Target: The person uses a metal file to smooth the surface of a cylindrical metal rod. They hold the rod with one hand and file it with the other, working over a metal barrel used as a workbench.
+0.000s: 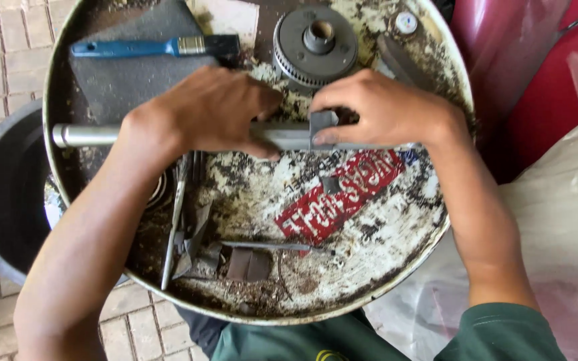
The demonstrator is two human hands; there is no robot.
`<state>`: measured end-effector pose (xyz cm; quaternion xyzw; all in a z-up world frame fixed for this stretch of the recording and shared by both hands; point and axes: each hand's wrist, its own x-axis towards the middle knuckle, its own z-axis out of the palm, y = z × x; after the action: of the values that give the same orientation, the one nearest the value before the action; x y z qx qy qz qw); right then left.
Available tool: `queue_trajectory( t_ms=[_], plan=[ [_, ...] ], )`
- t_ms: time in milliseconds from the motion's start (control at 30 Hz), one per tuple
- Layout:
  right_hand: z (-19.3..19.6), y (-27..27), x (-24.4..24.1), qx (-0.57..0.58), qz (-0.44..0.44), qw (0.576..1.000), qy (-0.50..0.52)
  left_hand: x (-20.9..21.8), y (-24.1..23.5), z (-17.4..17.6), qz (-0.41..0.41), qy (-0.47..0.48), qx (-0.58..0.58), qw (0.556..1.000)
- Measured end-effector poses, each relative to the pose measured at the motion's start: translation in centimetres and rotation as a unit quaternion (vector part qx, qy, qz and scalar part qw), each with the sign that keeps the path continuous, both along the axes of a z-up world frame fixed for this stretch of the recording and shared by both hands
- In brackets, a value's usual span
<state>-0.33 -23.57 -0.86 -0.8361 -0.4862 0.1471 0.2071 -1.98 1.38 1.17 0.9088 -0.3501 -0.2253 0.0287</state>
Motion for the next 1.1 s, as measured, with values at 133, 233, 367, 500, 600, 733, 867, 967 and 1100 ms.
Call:
queue_trajectory(
  t_ms=[133,233,367,500,600,733,867,967,1100],
  plan=[
    [0.4,-0.3,-0.6,-0.050,-0.002,0.998,0.028,-0.2,0.0,0.4,0.014,0.022,-0.003,1.000],
    [2.0,0.1,-1.2,-0.102,-0.073,0.989,0.082,-0.2,-0.1,1.7,-0.001,0.018,0.038,0.999],
    [2.3,-0.7,-1.0,-0.109,-0.082,0.986,0.091,0.1,0.2,0.7,-0.021,0.015,0.014,1.000],
    [2.5,-0.6,-1.4,-0.104,-0.109,0.983,0.104,0.0,0.0,0.7,-0.041,0.012,0.017,0.999],
    [3.3,0.5,-1.6,-0.100,-0.144,0.976,0.130,-0.1,0.0,0.5,-0.056,-0.005,0.021,0.998],
    [3.8,1.6,-1.7,-0.090,-0.182,0.969,0.139,-0.2,0.2,0.5,-0.072,-0.029,0.024,0.997],
    [4.1,2.5,-1.3,-0.136,-0.172,0.965,0.144,-0.2,-0.1,1.3,-0.050,0.011,0.005,0.999],
    [4.2,3.6,-1.3,-0.150,-0.166,0.965,0.139,-0.1,-0.2,1.0,-0.046,0.020,0.006,0.999],
    [5.1,4.5,-1.8,-0.119,-0.140,0.975,0.127,0.3,-0.4,0.6,-0.047,0.022,0.041,0.998]
  ],
)
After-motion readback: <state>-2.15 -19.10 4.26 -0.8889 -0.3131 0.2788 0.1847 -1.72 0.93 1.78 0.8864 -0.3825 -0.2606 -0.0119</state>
